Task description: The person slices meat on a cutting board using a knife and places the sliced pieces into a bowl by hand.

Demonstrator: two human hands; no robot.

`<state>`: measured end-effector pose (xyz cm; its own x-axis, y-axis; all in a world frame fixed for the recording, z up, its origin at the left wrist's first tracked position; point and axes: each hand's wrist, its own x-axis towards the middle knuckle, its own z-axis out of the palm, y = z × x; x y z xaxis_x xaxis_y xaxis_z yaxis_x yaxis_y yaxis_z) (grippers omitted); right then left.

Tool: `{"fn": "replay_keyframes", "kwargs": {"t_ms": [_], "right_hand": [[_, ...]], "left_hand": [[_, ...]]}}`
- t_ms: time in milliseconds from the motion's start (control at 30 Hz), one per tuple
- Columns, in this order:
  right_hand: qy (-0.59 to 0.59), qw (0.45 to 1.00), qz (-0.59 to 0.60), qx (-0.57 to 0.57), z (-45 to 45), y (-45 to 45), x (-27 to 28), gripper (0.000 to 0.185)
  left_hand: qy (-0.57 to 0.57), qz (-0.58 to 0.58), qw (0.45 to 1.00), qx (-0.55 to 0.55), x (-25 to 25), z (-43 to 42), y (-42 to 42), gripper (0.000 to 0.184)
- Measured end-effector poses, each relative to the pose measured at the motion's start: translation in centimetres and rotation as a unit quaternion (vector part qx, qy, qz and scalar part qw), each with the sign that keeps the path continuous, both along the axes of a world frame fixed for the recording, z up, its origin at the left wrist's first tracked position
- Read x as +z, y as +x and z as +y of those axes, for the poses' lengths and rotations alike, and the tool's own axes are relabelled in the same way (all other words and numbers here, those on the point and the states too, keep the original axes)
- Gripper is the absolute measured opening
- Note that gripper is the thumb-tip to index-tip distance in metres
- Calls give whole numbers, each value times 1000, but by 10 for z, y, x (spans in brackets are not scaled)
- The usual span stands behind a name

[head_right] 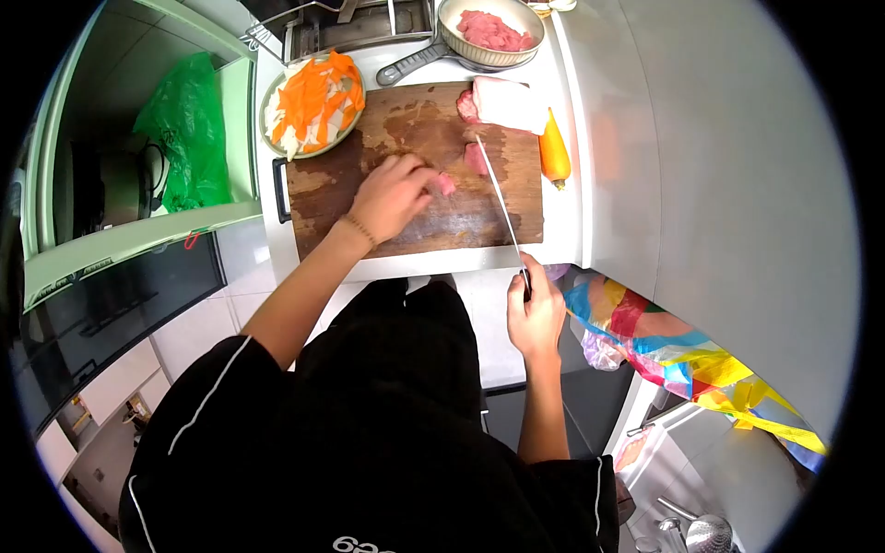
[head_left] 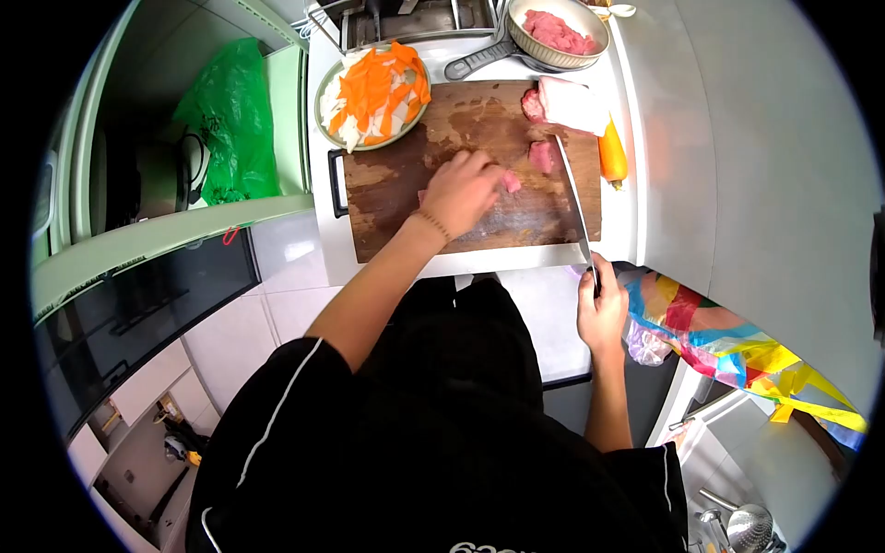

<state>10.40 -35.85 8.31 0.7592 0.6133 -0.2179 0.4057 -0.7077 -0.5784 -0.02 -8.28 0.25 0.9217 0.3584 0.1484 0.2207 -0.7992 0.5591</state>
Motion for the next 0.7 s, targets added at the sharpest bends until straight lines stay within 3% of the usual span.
{"fn": "replay_keyframes", "kwargs": {"t_ms": [100, 133, 233, 333, 400, 433, 467, 567, 600, 700], "right_hand": [[45, 994, -101, -14, -10, -8, -11, 33], [71, 981, -179, -2, -14, -9, -23, 34], [31, 985, -159, -56, -27, -18, -37, 35], [24, 990, -114, -82, -36, -21, -44, 35], [32, 991, -98, -90, -40, -21, -47, 34], [37, 991, -90, -92, -40, -21, -48, 34], [49, 990, -89, -95, -38, -21, -48, 32], [56, 991, -48, -115, -29, -22, -43, 32], [74, 990, -67, -103, -28, -22, -46, 32], [87, 990, -49, -102, -22, -24, -49, 32]], "left_hand": [[6, 87, 994, -72, -12, 4, 36, 13], [3, 69, 994, -88, -15, 7, 41, 11], [-63, 54, 986, -143, -17, 17, 46, 14], [-239, 19, 964, -117, -11, 23, 44, 20], [-384, 58, 917, -94, 1, 25, 42, 21], [-452, 76, 885, -79, 7, 27, 41, 21], [-596, 39, 798, -81, 8, 29, 38, 15], [-616, 128, 776, -43, 34, 49, 25, 11], [-632, 137, 763, -4, 22, 55, 20, 14], [-479, 165, 859, 71, -8, 57, 0, 18]]}}
